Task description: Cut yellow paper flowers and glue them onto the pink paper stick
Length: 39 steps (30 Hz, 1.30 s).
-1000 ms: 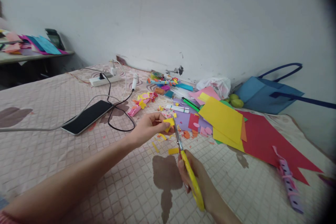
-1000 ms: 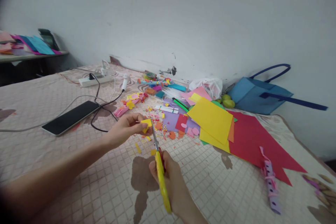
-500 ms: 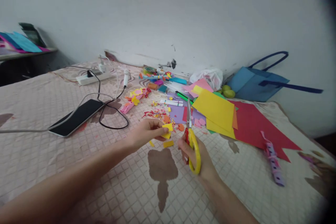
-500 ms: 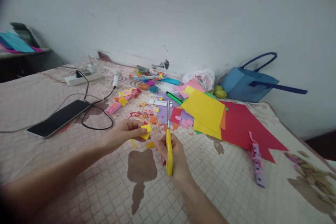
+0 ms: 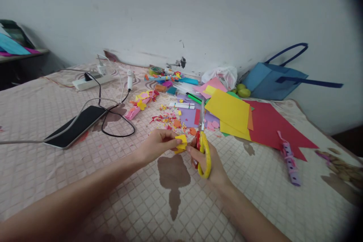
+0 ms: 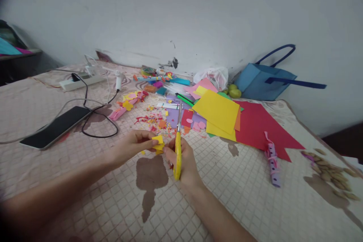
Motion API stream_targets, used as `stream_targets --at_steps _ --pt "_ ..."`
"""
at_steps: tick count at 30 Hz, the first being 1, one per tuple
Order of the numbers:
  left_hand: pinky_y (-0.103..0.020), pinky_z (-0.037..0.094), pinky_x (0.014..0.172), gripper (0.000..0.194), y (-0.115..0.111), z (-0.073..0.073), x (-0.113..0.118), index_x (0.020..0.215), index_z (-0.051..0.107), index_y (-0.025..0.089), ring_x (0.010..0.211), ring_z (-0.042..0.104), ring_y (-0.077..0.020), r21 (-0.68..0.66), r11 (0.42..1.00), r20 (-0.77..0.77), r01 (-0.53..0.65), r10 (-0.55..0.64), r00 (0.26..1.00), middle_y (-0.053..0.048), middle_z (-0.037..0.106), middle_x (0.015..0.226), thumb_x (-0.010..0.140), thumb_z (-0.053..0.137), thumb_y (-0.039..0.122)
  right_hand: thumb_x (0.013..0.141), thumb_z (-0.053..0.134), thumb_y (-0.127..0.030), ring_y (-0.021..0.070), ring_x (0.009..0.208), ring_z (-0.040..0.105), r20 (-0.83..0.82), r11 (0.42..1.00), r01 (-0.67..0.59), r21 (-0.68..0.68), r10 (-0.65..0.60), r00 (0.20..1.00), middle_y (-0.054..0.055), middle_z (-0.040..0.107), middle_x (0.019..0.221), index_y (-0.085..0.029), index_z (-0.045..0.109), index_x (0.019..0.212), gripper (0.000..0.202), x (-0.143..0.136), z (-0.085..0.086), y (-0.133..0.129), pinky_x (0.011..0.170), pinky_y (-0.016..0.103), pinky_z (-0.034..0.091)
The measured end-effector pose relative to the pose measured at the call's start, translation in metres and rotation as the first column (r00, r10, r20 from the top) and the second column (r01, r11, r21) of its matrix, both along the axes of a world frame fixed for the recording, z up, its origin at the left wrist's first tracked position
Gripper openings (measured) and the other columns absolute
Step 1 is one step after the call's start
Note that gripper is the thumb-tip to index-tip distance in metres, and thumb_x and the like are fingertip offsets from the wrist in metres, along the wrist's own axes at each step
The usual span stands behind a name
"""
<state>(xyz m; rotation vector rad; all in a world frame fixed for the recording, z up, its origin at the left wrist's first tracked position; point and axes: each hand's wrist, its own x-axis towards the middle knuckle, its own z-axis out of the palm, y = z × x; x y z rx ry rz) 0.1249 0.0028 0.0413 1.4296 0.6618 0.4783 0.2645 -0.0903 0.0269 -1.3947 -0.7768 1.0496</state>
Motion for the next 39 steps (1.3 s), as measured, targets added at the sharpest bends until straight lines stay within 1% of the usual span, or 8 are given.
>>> stream_targets --at_steps 4,7,13,17,22,28,34,39 --pt "-0.025 0.049 0.063 0.026 0.012 0.001 -0.004 0.076 0.061 0.011 0.066 0.06 -0.0118 0.097 0.995 -0.067 -0.035 0.041 0.997 -0.006 0.066 0.076 0.076 0.059 0.038 0.066 0.068 -0.03 0.0035 0.035 0.039 -0.051 0.997 0.054 0.051 -0.052 0.997 -0.01 0.045 0.052 -0.02 0.045 0.073 0.026 0.007 0.0 0.0 0.032 0.015 0.032" --pt "-0.021 0.044 0.052 0.026 0.017 0.002 -0.007 0.075 0.06 0.012 0.058 0.057 -0.0111 0.215 0.97 -0.218 0.116 -0.068 0.974 -0.003 0.062 0.067 0.077 0.055 0.037 0.067 0.068 -0.028 0.0031 0.037 0.039 -0.066 0.991 0.09 0.102 -0.083 0.994 -0.01 0.044 0.055 -0.02 0.046 0.073 0.024 0.014 0.0 0.001 0.035 0.015 0.034" --pt "-0.019 0.034 0.05 0.022 0.006 0.003 -0.009 0.073 0.065 0.014 0.056 0.049 -0.009 0.498 0.79 -0.437 0.358 -0.128 0.891 0.0 0.057 0.062 0.078 0.054 0.033 0.067 0.069 -0.028 0.0036 0.038 0.038 -0.069 0.992 0.072 0.102 -0.065 0.995 -0.01 0.043 0.056 -0.02 0.047 0.072 0.024 0.016 -0.002 0.0 0.035 0.016 0.034" --pt "-0.02 0.036 0.054 0.023 0.002 0.001 -0.01 0.077 0.067 0.015 0.061 0.051 -0.0098 0.511 0.736 -0.436 0.443 -0.223 0.872 -0.001 0.061 0.068 0.078 0.055 0.034 0.068 0.068 -0.03 0.0039 0.039 0.038 -0.016 0.997 0.034 0.076 -0.033 0.999 -0.009 0.043 0.056 -0.02 0.047 0.073 0.024 0.014 0.0 -0.003 0.035 0.016 0.034" --pt "-0.02 0.039 0.054 0.036 0.003 0.001 -0.009 0.09 0.063 0.015 0.062 0.051 -0.0098 0.511 0.809 -0.311 0.29 -0.14 0.94 -0.003 0.062 0.081 0.069 0.065 0.045 0.069 0.067 -0.032 0.0045 0.039 0.039 0.037 0.999 -0.018 0.046 0.017 0.999 -0.009 0.044 0.054 -0.02 0.046 0.073 0.024 0.012 0.002 -0.003 0.036 0.017 0.035" --pt "-0.018 0.034 0.046 0.029 0.001 0.0 -0.003 0.071 0.056 0.012 0.048 0.045 -0.0062 0.151 0.974 -0.161 0.167 -0.142 0.977 0.002 0.054 0.056 0.076 0.058 0.041 0.068 0.068 -0.034 0.0051 0.036 0.039 0.067 0.997 -0.074 -0.001 0.074 0.995 -0.009 0.046 0.053 -0.02 0.047 0.074 0.026 0.008 0.001 -0.005 0.035 0.018 0.035" --pt "-0.018 0.032 0.044 0.028 0.0 0.001 -0.001 0.066 0.055 0.013 0.044 0.043 -0.0052 -0.004 0.991 -0.126 0.132 -0.131 0.983 0.003 0.052 0.051 0.073 0.062 0.039 0.077 0.061 -0.04 0.0062 0.035 0.035 -0.005 0.994 -0.065 0.087 0.066 0.998 -0.011 0.037 0.044 -0.022 0.048 0.075 0.022 0.009 -0.001 -0.005 0.036 0.018 0.034" --pt "-0.018 0.033 0.045 0.025 -0.004 0.0 0.0 0.066 0.054 0.013 0.044 0.044 -0.0046 -0.03 0.989 -0.113 0.143 -0.145 0.983 0.005 0.052 0.051 0.071 0.065 0.035 0.068 0.069 -0.037 0.0052 0.037 0.039 0.003 0.998 -0.054 0.039 0.054 0.999 -0.009 0.045 0.054 -0.021 0.047 0.074 0.028 0.007 0.003 -0.004 0.036 0.018 0.035"
